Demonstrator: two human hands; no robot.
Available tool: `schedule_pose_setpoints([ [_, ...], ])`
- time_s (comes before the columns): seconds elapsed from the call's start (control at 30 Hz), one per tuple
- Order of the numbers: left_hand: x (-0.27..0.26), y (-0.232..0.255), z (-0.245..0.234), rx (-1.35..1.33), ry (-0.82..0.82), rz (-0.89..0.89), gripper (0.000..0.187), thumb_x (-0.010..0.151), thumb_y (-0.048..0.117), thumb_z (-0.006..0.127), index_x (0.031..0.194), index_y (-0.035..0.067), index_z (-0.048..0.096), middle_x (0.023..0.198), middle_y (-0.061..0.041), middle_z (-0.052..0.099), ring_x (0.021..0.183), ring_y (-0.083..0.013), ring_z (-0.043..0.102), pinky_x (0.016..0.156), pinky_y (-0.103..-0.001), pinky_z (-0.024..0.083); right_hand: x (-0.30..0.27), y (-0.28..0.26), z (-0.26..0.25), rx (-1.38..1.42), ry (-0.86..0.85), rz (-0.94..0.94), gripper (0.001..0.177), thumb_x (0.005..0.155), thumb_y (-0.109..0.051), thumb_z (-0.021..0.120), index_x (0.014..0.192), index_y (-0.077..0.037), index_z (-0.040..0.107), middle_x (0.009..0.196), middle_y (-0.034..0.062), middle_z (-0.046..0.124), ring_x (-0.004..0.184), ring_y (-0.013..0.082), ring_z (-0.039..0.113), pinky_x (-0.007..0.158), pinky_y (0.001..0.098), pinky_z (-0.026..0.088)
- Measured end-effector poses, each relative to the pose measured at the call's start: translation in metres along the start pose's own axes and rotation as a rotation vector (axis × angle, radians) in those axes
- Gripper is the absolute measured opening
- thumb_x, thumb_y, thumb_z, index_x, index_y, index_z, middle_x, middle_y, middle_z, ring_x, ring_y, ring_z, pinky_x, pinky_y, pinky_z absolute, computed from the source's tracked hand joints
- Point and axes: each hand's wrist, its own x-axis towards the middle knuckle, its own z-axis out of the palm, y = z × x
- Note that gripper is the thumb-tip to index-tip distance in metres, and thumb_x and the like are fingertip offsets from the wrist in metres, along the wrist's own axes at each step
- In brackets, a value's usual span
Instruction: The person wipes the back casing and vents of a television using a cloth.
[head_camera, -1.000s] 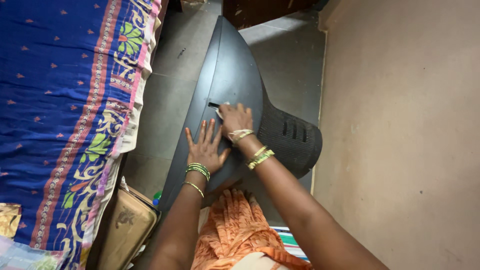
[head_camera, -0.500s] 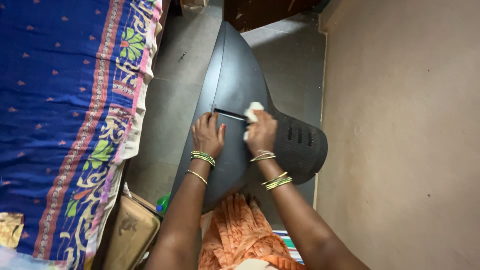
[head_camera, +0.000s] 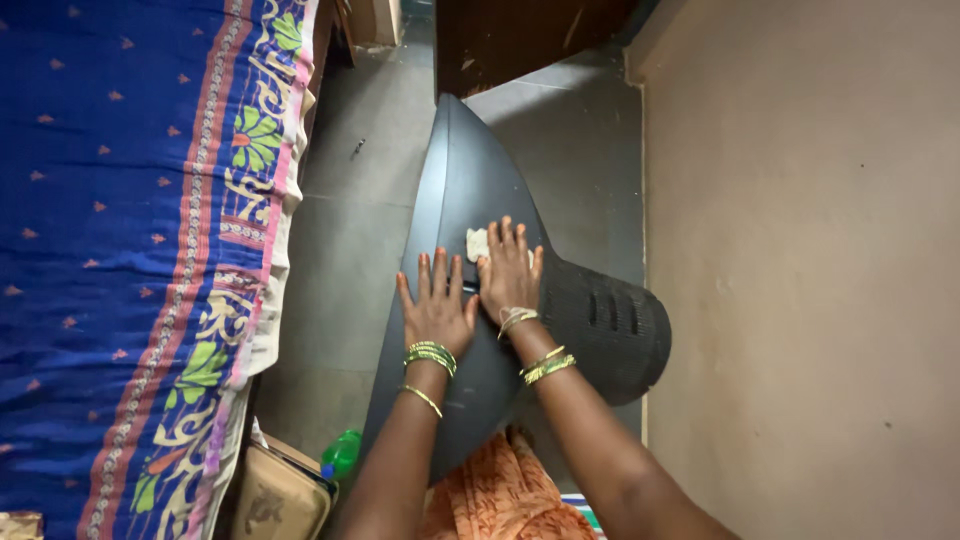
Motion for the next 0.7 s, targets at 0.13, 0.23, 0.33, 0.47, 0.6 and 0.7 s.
schedule_pose_setpoints([
  [0.13,-0.002,0.002,-0.006,-0.007,-0.012,0.006,0.073,0.098,0.05,0.045,0.159,0.013,0.03,0.169,-0.011,0.018,0.156,-0.0334,0.012,0.121,-0.065,0.006,0.057,0.003,0.0,-0.002,0.03,0.009,0.06,0.103,-0.033,0.046,0.159,-0.015,0.035,0.169,0.0093,0.025,0.156,0.0312,0.018,0.121,0.062,0.015],
  [0.23,-0.001,0.002,-0.006,-0.008,-0.011,0.005,0.074,0.097,0.05,0.045,0.159,0.013,0.029,0.169,-0.012,0.018,0.155,-0.0341,0.012,0.12,-0.066,0.006,0.089,-0.004,0.0,0.001,0.002,0.0,0.058,0.101,-0.036,0.05,0.157,-0.026,0.038,0.167,0.0081,0.026,0.155,0.0325,0.018,0.121,0.0634,0.014],
  [0.33,-0.001,0.002,-0.005,-0.013,-0.015,0.003,0.075,0.097,0.05,0.045,0.159,0.012,0.028,0.169,-0.012,0.018,0.155,-0.0343,0.013,0.121,-0.066,0.005,0.109,-0.015,-0.004,0.02,0.012,-0.06,0.055,0.101,-0.036,0.054,0.155,-0.034,0.044,0.167,0.0082,0.028,0.156,0.0344,0.018,0.121,0.0652,0.014],
  [0.47,-0.001,0.003,-0.006,-0.014,-0.018,0.002,0.075,0.096,0.049,0.045,0.159,0.013,0.027,0.168,-0.013,0.017,0.155,-0.0347,0.012,0.119,-0.066,0.005,0.123,-0.036,-0.007,0.032,-0.059,-0.176,0.053,0.099,-0.039,0.057,0.15,-0.035,0.049,0.166,0.0086,0.029,0.154,0.0348,0.018,0.12,0.0661,0.013],
  [0.6,-0.001,0.003,-0.007,-0.009,-0.006,0.005,0.075,0.096,0.049,0.046,0.158,0.012,0.028,0.168,-0.013,0.018,0.155,-0.034,0.013,0.12,-0.065,0.006,0.137,-0.04,-0.005,0.049,-0.055,-0.281,0.05,0.099,-0.038,0.057,0.149,-0.032,0.052,0.166,0.0077,0.031,0.155,0.0331,0.02,0.122,0.0646,0.014],
  [0.7,-0.001,0.005,-0.006,-0.022,0.0,0.003,0.075,0.095,0.048,0.048,0.157,0.012,0.03,0.167,-0.012,0.021,0.154,-0.0337,0.014,0.12,-0.065,0.006,0.163,-0.038,-0.002,0.047,-0.06,-0.283,0.05,0.099,-0.039,0.057,0.148,-0.03,0.053,0.166,0.0079,0.031,0.155,0.0322,0.02,0.121,0.0637,0.014],
])
